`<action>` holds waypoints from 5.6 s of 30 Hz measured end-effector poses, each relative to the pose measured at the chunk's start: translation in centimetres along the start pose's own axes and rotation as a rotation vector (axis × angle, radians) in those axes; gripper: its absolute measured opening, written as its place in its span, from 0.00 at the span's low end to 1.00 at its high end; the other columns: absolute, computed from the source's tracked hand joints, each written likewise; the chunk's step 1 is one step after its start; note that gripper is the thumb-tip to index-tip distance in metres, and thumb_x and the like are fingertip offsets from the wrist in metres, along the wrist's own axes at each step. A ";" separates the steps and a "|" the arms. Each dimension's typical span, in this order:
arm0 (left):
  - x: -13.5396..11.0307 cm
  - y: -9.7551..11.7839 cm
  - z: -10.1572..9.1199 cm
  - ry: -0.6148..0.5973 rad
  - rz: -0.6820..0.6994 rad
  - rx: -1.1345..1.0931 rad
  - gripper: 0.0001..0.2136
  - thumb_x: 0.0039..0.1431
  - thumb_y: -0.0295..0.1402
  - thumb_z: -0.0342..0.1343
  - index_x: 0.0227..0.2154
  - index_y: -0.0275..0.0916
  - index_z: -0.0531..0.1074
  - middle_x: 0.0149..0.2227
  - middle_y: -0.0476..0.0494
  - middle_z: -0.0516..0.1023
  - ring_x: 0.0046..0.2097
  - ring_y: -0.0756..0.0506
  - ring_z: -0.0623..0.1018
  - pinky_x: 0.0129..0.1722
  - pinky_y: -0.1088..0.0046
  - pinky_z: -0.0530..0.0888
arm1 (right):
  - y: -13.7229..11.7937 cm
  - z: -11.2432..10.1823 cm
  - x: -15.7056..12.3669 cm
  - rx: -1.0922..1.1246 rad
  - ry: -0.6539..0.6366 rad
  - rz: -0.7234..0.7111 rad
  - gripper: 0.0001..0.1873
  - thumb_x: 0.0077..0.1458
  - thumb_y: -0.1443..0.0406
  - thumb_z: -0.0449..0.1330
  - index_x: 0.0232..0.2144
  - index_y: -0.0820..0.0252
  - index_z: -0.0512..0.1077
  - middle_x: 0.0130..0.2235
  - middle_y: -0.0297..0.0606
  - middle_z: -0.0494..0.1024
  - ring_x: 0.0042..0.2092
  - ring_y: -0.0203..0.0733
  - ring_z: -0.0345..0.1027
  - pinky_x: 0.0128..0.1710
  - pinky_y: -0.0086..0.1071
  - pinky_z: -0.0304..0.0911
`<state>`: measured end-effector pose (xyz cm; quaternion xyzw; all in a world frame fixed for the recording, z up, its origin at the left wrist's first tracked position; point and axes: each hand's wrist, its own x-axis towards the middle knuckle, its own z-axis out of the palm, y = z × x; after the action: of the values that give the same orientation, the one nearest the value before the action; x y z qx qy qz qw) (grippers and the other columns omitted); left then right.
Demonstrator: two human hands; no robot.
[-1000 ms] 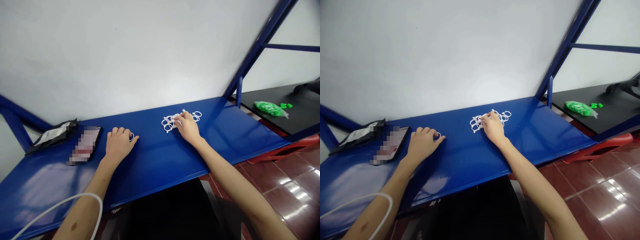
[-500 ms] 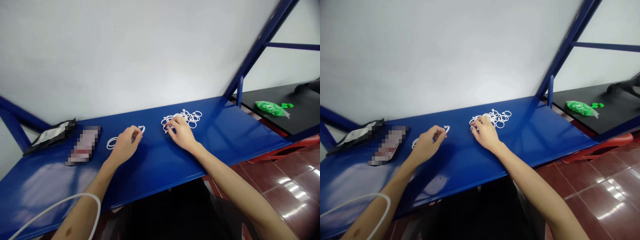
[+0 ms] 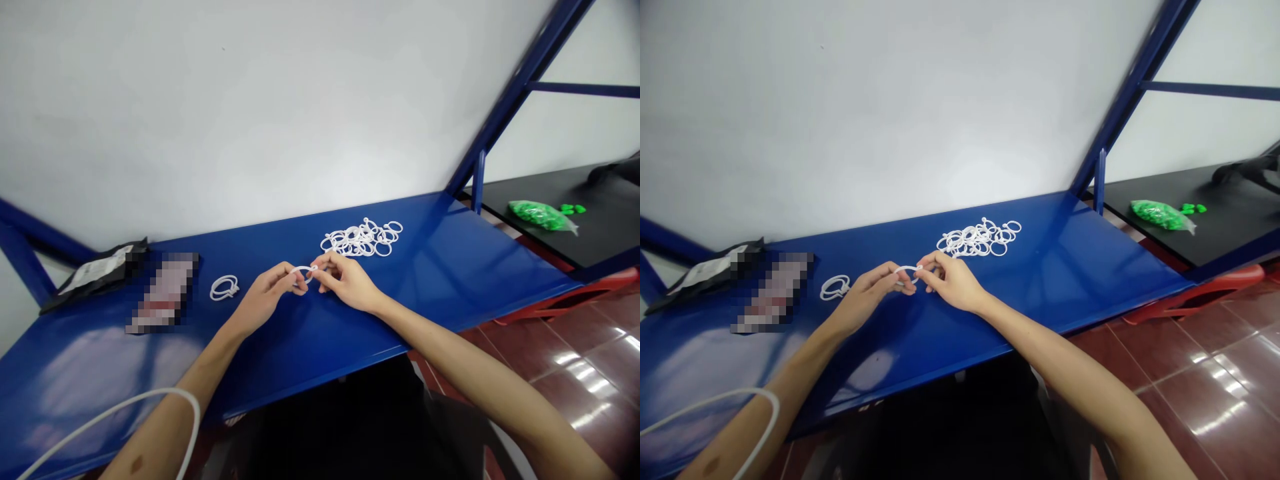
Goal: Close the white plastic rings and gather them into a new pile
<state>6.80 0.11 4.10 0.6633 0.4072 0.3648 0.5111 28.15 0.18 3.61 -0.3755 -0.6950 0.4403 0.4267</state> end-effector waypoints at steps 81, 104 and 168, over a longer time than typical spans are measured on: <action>0.4 -1.8 -4.1 0.244 0.160 1.242 0.10 0.67 0.38 0.52 0.38 0.42 0.78 0.41 0.43 0.82 0.43 0.39 0.73 0.41 0.61 0.63 | 1.3 -1.2 0.3 -0.695 0.037 -0.222 0.05 0.65 0.66 0.57 0.41 0.59 0.74 0.40 0.39 0.76 0.44 0.42 0.70 0.44 0.35 0.66; 0.4 -1.8 -0.7 0.094 0.504 0.881 0.08 0.66 0.29 0.53 0.46 0.43 0.73 0.46 0.44 0.75 0.46 0.44 0.76 0.48 0.64 0.76 | 1.5 -0.2 0.0 -0.606 -0.069 -0.213 0.09 0.66 0.66 0.60 0.48 0.56 0.73 0.46 0.38 0.80 0.45 0.41 0.75 0.44 0.33 0.67; 0.5 -1.9 -2.4 0.281 0.273 1.159 0.12 0.63 0.32 0.53 0.47 0.40 0.74 0.47 0.38 0.79 0.48 0.36 0.74 0.47 0.55 0.72 | 0.9 -4.8 0.7 -0.944 0.480 -0.063 0.08 0.66 0.63 0.56 0.38 0.59 0.75 0.43 0.47 0.74 0.47 0.51 0.66 0.41 0.39 0.67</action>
<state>4.49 1.72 2.80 0.8252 0.5141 0.2300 -0.0430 32.49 2.49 4.13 -0.5961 -0.7112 -0.0320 0.3713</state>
